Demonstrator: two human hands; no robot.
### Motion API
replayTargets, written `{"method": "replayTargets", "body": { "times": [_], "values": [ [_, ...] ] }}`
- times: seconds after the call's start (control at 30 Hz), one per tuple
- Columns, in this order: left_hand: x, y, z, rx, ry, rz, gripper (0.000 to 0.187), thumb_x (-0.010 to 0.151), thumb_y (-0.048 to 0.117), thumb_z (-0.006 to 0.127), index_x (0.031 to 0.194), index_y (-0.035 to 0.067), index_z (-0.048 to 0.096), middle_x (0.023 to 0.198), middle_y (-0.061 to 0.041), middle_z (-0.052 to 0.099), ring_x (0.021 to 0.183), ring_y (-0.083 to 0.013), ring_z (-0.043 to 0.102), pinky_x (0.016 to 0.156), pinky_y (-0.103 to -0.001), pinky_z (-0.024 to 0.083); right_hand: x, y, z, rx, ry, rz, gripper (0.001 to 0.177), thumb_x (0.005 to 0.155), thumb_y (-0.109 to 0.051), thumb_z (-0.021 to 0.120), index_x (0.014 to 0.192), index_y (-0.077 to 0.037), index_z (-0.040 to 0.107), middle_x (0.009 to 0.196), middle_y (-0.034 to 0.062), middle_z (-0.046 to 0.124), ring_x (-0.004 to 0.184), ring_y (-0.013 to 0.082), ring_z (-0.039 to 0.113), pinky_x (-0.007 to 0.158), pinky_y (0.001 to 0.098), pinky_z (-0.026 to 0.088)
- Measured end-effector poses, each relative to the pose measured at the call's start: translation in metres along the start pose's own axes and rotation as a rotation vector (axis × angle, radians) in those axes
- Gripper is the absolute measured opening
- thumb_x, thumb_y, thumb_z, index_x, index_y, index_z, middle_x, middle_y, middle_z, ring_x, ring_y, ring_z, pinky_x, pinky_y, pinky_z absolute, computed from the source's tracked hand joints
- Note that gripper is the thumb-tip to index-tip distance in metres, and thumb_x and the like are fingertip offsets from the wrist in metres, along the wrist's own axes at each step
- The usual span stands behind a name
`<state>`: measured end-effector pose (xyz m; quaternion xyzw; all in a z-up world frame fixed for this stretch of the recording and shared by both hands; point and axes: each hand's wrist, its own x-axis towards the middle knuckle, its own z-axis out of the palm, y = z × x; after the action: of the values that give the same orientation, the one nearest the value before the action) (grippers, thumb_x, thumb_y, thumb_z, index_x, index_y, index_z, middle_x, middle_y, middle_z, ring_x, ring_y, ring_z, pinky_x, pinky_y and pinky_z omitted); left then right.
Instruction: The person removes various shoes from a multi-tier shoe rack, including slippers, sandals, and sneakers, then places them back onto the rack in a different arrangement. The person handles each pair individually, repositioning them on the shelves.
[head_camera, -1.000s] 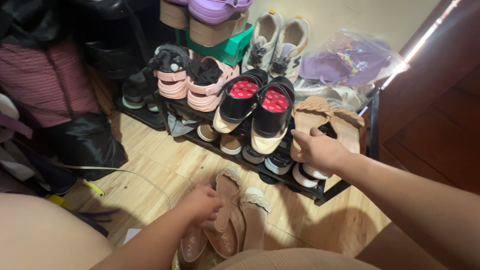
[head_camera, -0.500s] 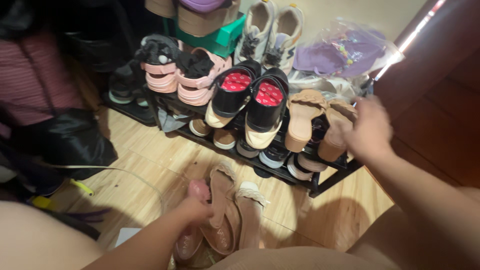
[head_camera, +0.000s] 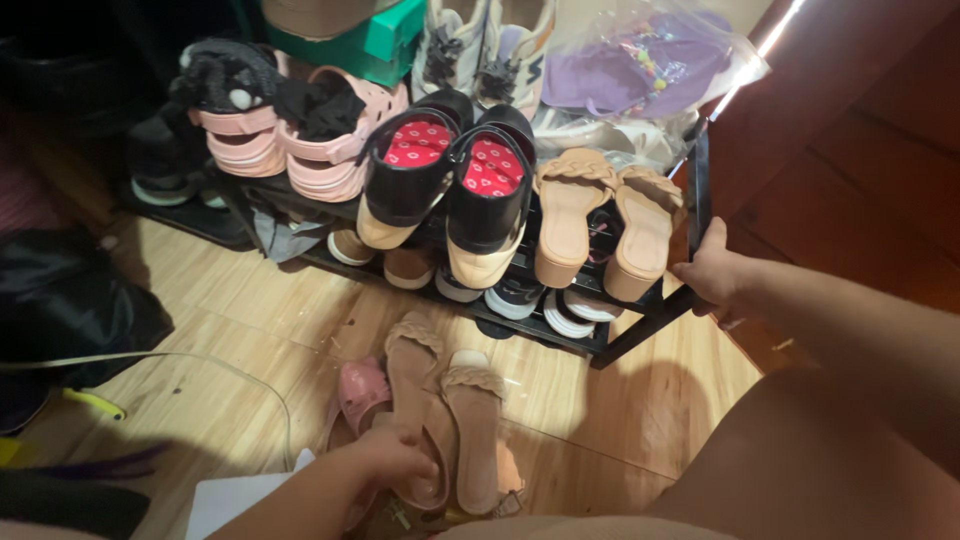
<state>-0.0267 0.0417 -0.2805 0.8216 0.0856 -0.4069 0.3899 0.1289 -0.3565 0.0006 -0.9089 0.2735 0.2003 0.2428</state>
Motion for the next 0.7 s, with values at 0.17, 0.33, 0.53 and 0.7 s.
{"method": "replayTargets", "body": {
  "times": [0.17,0.33,0.53,0.7],
  "values": [
    [0.003,-0.006,-0.003,0.197,0.211,-0.021,0.092,0.062,0.052,0.088,0.140,0.011,0.060,0.140,-0.018,0.059,0.131,-0.0303,0.058,0.109,-0.035,0.049,-0.003,-0.005,-0.003,-0.098,-0.041,0.040,0.092,0.103,-0.036,0.053,0.161,-0.028,-0.019,0.141,0.0229,0.058,0.103,0.0358,0.072,0.094,0.0622,0.057],
    [0.013,0.004,0.003,0.276,0.274,-0.021,0.082,0.068,0.057,0.079,0.134,0.010,0.066,0.138,-0.021,0.063,0.132,-0.0342,0.059,0.111,-0.037,0.047,0.005,-0.003,-0.005,-0.134,-0.058,0.045,0.101,0.103,-0.037,0.052,0.160,-0.025,-0.030,0.141,0.0227,0.057,0.102,0.0363,0.072,0.090,0.0609,0.058],
    [0.039,0.023,-0.009,0.206,0.256,-0.096,0.063,0.074,0.048,0.075,0.124,0.009,0.073,0.134,-0.018,0.068,0.129,-0.0323,0.062,0.107,-0.038,0.050,0.024,0.006,-0.001,-0.136,-0.029,0.055,0.103,0.100,-0.035,0.052,0.161,-0.025,-0.030,0.136,0.0217,0.063,0.097,0.0351,0.073,0.086,0.0587,0.060],
    [0.059,0.031,-0.021,0.121,0.223,-0.110,0.062,0.079,0.046,0.077,0.121,0.001,0.073,0.132,-0.020,0.068,0.124,-0.0315,0.065,0.101,-0.038,0.053,0.021,0.008,0.006,-0.006,0.042,-0.060,0.123,0.095,-0.043,0.076,0.158,-0.020,-0.026,0.158,0.0219,0.028,0.134,0.0388,0.045,0.100,0.0690,0.042]
  ]
}}
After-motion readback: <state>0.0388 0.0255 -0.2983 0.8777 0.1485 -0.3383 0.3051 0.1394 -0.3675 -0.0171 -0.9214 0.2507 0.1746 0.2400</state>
